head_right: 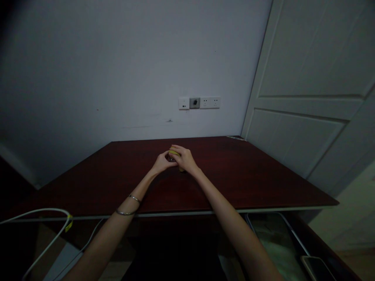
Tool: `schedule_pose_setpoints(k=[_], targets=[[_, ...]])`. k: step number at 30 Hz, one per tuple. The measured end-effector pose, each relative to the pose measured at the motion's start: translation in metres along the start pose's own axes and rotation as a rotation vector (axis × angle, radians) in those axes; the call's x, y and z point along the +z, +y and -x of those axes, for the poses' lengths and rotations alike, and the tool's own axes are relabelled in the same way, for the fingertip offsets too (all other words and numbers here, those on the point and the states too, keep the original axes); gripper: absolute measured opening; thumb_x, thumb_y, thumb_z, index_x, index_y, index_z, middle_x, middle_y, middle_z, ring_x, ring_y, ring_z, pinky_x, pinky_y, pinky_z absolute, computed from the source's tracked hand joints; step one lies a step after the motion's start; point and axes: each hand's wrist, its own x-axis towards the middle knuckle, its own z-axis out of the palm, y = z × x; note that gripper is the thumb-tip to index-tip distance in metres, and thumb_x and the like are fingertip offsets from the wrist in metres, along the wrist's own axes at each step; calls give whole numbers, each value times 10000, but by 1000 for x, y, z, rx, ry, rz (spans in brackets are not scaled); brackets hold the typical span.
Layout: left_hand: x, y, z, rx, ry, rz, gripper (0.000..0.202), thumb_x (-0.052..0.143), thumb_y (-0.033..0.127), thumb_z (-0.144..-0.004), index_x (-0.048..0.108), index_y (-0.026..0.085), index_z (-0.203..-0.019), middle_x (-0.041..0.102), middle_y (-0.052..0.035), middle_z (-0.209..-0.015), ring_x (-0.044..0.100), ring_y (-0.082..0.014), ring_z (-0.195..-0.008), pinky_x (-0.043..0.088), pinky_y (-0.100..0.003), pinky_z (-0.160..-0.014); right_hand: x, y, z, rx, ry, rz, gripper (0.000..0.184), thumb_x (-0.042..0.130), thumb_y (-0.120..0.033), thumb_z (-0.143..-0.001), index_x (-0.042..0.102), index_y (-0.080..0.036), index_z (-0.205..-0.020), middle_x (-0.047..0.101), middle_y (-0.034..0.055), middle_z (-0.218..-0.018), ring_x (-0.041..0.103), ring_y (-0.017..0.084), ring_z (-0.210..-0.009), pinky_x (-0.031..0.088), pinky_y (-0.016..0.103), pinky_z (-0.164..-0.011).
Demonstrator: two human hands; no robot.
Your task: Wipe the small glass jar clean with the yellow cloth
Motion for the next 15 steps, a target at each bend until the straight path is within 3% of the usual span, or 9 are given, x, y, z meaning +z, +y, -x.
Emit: schedule_pose_setpoints(k=[4,10,12,15], targets=[[-2,4,1,-20,12,-41,623,789,350,-471,605,114,-1017,666,-82,-916,601,-193,-810,468,-279,-716,6,7,-9,119,104,15,243,602,-294,-747,694,-221,-959,675,44,-1040,612,222,-1011,456,363,-926],[-2,3,0,-42,32,-69,533,755,281,-525,612,129,-1015,674,-68,-895,611,-185,-783,466,-264,-682,-1,-2,0,-42,-146,-38,259,617,-233,-729,687,-254,-977,596,31,-1194,561,199,-1097,417,335,-967],[-2,4,1,-24,18,-53,532,754,300,-535,608,130,-1017,672,-69,-899,612,-187,-791,469,-269,-690,-2,-2,1,-9,-114,-75,251,628,-247,-720,693,-253,-962,608,32,-1176,562,202,-1095,411,338,-975],[-2,9,3,-3,7,-22,600,777,350,-509,594,122,-1033,663,-80,-934,607,-189,-822,474,-285,-733,0,7,-2,189,28,-229,293,656,-321,-694,694,-210,-962,644,58,-1114,587,227,-1054,431,366,-955]])
